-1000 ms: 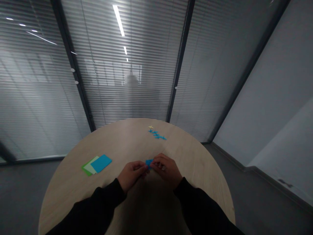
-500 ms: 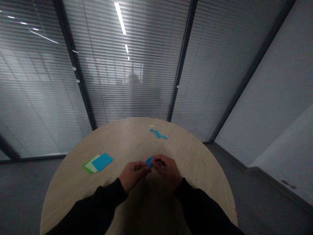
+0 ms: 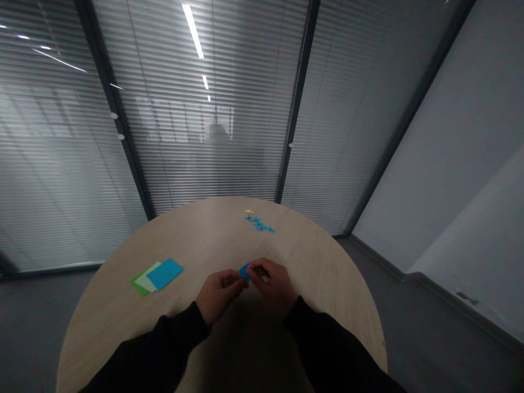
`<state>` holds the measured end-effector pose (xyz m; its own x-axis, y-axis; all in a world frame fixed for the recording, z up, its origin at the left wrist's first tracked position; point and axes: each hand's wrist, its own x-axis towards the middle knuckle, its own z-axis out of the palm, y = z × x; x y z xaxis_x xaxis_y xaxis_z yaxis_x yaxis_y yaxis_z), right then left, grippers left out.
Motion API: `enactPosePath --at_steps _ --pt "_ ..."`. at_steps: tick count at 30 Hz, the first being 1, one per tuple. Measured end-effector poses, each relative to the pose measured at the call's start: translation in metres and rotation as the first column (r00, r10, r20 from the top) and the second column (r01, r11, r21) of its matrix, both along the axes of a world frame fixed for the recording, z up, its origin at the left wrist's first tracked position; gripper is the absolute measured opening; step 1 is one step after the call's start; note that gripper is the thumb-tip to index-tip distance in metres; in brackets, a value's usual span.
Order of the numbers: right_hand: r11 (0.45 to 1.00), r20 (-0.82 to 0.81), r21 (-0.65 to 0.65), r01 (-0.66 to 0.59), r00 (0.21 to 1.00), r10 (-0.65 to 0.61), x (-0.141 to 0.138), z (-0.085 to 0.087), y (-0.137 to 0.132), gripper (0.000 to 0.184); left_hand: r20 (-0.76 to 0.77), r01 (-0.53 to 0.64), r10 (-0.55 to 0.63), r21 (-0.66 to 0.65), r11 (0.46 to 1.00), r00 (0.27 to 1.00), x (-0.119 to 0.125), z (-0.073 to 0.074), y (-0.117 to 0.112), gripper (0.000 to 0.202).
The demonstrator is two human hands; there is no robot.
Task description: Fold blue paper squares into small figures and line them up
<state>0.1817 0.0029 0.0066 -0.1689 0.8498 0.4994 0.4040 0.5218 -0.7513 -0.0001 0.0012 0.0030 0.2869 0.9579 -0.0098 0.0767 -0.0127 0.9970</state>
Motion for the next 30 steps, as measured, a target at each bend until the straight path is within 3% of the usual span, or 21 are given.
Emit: enactPosePath --at_steps 7,15,24,30 --pt "0.999 -0.029 -0.032 -0.002 1.000 0.001 0.0003 -0.0025 0.0011 0.014 -0.084 -0.048 0.053 0.068 0.997 0.995 0.0018 -0.0002 -0.0002 0.028" --pt "0.999 -0.047 -0.036 0.012 0.999 -0.014 0.0001 -0.0022 0.0015 0.015 -0.119 0.003 0.005 0.064 0.998 0.993 0.0028 0.0053 -0.0027 0.033" --pt "0.990 -0.143 -0.143 0.016 0.989 -0.036 -0.0015 -0.0036 0.0024 0.014 -0.111 0.016 -0.007 0.079 0.997 0.994 0.0028 0.0008 -0.0011 0.035" --pt "0.960 -0.310 -0.256 -0.110 0.950 0.027 0.0003 -0.0026 0.0057 0.044 -0.161 -0.018 0.037 0.115 0.993 0.986 0.0026 0.0037 -0.0029 0.037"
